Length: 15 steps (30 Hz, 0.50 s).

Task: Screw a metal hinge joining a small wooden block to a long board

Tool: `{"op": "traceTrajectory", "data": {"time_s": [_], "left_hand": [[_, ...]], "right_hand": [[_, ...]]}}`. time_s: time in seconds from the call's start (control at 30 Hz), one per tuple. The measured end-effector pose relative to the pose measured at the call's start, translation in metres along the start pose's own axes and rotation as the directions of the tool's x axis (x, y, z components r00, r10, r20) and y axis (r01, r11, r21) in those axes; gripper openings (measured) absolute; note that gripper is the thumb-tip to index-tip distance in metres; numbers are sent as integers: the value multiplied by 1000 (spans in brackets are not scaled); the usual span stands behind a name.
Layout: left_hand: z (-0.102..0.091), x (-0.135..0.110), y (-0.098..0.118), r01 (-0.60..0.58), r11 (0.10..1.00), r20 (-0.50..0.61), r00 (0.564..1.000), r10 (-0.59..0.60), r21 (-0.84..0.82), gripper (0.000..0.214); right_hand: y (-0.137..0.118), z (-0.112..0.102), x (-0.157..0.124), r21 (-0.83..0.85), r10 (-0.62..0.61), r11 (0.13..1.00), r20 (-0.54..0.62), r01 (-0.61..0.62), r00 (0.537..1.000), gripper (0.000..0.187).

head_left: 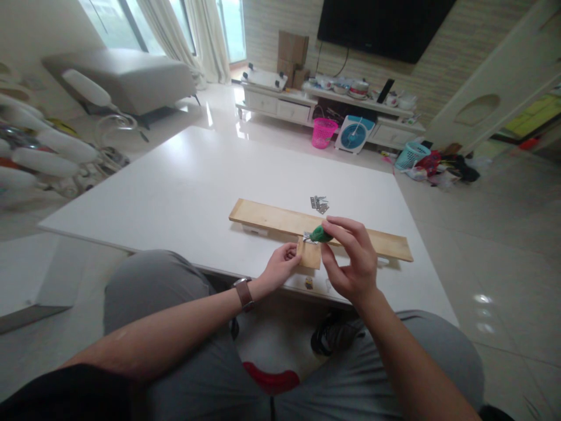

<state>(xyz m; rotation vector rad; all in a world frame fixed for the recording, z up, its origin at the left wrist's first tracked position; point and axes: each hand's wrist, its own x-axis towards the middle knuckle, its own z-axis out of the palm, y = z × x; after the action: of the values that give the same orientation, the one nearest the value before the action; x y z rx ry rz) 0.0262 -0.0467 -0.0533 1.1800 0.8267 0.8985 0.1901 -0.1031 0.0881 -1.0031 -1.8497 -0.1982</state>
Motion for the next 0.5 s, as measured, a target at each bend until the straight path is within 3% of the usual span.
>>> {"op": "traceTrajectory", "data": {"time_s": [0.13, 0.3, 0.5], "left_hand": [[-1, 0, 0, -2, 1000, -3, 1000, 2, 1, 33], [-1, 0, -1, -11, 1000, 7, 1000, 11, 6, 33], [-1, 1, -1, 3, 1000, 4, 1000, -3, -9, 35]], "right_hand": [[0, 0, 1, 16, -26, 1000, 10, 26, 1000, 65], [3, 2, -2, -17, -24, 1000, -45, 23, 999, 59], [0, 0, 1, 27, -28, 999, 22, 28, 999, 66]]}}
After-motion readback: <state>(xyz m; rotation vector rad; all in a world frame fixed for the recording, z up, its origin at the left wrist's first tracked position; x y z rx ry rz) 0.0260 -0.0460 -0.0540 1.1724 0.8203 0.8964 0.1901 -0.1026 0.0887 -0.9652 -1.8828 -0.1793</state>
